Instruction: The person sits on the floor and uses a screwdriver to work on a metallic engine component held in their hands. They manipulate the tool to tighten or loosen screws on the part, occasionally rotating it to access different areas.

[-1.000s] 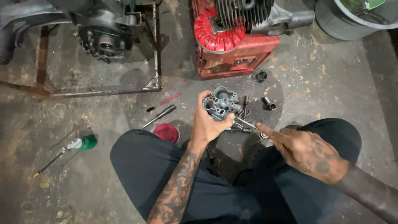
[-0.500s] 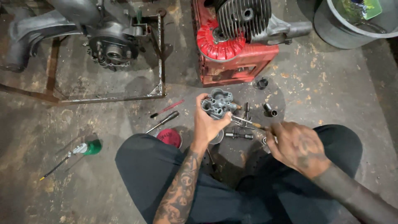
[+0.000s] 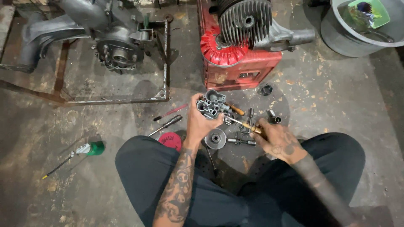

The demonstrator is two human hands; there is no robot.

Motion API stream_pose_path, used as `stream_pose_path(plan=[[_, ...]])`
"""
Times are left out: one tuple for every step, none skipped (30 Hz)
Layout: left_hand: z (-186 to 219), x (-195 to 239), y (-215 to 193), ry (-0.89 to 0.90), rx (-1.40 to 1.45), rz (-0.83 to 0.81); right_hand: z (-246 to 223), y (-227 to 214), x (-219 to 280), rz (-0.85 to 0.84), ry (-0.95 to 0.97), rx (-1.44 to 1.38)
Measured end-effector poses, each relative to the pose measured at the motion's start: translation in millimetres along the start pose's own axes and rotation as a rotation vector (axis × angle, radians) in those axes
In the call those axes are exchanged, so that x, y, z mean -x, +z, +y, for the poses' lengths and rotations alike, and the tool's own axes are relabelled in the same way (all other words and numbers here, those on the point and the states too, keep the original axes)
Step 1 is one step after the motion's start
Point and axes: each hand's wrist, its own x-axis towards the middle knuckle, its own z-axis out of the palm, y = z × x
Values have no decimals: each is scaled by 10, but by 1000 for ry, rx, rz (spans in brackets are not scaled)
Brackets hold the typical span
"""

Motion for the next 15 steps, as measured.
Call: stream_pose_path(plan=[[3, 13, 13, -2, -3, 4, 92, 94, -29, -4, -5, 1], [3, 24, 26, -23, -27, -22, 183, 190, -62, 70, -86, -121], [2, 41, 39, -46, -51, -49, 275, 289, -88, 142, -166, -244], [-36, 36, 63, -49, -53, -46, 270, 280, -92, 137, -169, -244], [-75, 44, 93, -52, -61, -49, 272, 277, -85, 112, -120, -209], [-117, 51, 125, -54, -69, -53, 277, 275, -80, 87, -71, -174], [-174, 48, 137, -63, -69, -57, 272, 255, -38, 79, -66, -175], [-231, 47, 147, -50, -70, -59, 265, 235, 5, 130, -98, -176], [-284, 25, 171, -32, -67, -57, 262, 189, 31, 184, -132, -172], [-271, 34, 183, -36, -63, -57, 300, 236, 16, 181, -129, -169], [-255, 30, 202, -36, -54, -69, 341, 271, -4, 159, -127, -186], [-237, 26, 218, -36, -44, -80, 379, 305, -22, 137, -125, -203], [-232, 40, 238, -37, -41, -82, 332, 294, 11, 136, -122, -201], [-226, 53, 256, -41, -65, -87, 281, 284, 44, 91, -68, -178], [-219, 59, 261, -44, -91, -93, 220, 276, 71, 46, -15, -156]])
